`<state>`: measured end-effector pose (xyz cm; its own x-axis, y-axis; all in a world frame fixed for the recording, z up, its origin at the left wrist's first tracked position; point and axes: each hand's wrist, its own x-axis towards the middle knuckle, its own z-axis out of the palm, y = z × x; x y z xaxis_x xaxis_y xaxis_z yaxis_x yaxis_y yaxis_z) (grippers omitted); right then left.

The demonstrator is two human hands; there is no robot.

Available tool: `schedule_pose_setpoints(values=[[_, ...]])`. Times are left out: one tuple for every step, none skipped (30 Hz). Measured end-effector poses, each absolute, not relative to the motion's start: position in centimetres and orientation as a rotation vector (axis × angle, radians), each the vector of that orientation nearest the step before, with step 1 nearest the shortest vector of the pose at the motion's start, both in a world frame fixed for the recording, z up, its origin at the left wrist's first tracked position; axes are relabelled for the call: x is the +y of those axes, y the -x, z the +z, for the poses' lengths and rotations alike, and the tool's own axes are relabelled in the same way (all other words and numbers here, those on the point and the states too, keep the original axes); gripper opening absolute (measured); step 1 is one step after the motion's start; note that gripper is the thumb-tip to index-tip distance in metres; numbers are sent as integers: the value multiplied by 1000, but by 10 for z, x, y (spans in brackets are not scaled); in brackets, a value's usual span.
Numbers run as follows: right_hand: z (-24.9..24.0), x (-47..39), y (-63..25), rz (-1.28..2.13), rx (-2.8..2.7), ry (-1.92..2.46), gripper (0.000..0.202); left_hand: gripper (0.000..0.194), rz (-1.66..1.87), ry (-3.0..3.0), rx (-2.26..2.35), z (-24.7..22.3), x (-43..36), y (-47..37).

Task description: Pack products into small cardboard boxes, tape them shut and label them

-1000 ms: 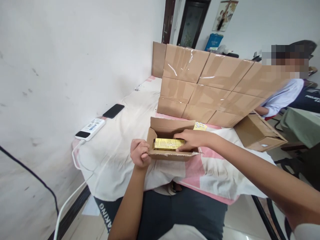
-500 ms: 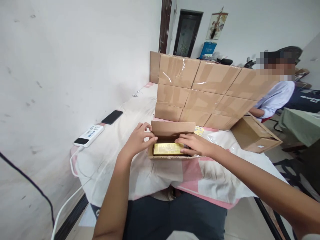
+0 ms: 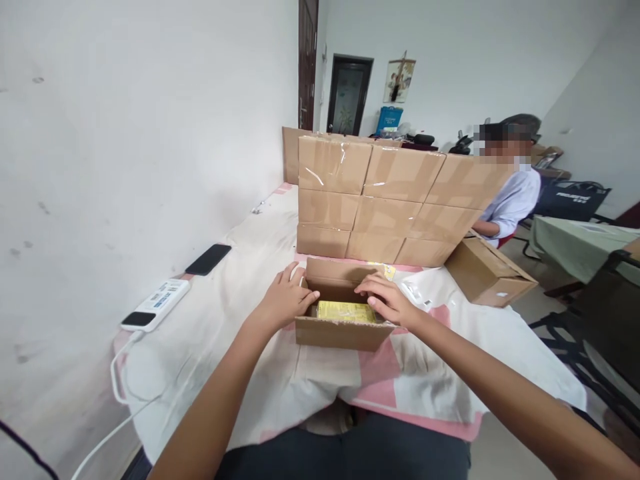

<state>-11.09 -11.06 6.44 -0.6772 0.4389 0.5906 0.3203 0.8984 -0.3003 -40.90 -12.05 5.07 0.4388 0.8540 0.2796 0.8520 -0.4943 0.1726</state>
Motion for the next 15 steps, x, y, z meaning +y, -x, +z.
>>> schedule_pose_setpoints(values=[[62, -110, 111, 233, -2322, 551, 31, 47, 506, -2692, 1560, 50, -118, 408], [60, -110, 111, 247, -2275, 567, 31, 47, 489, -2718, 1550, 49, -116, 408], [58, -110, 111, 263, -2232, 589, 31, 48, 476, -2737, 1543, 47, -115, 409], [57, -110, 111, 282, -2196, 610, 32, 49, 468, -2748, 1537, 45, -113, 409], [55, -110, 112, 299, -2168, 625, 33, 50, 465, -2748, 1525, 44, -112, 410], [54, -110, 112, 313, -2144, 634, 33, 50, 471, -2738, 1502, 42, -111, 410], [53, -110, 112, 320, -2125, 637, 34, 49, 488, -2718, 1465, 40, -109, 411], [53, -111, 112, 321, -2111, 634, 33, 48, 517, -2690, 1423, 38, -108, 412], [52, -111, 112, 316, -2103, 634, 33, 48, 556, -2658, 1386, 36, -107, 413], [52, -111, 112, 306, -2099, 640, 33, 49, 601, -2629, 1356, 34, -106, 414], [51, -112, 113, 293, -2095, 647, 33, 50, 656, -2612, 1326, 32, -105, 415], [50, -112, 113, 284, -2093, 653, 34, 49, 716, -2615, 1286, 31, -104, 417], [50, -111, 113, 279, -2092, 655, 34, 47, 781, -2635, 1232, 30, -104, 419], [49, -110, 113, 279, -2088, 653, 34, 42, 859, -2663, 1170, 29, -105, 421], [48, -109, 113, 289, -2084, 646, 34, 37, 953, -2689, 1103, 28, -106, 423]])
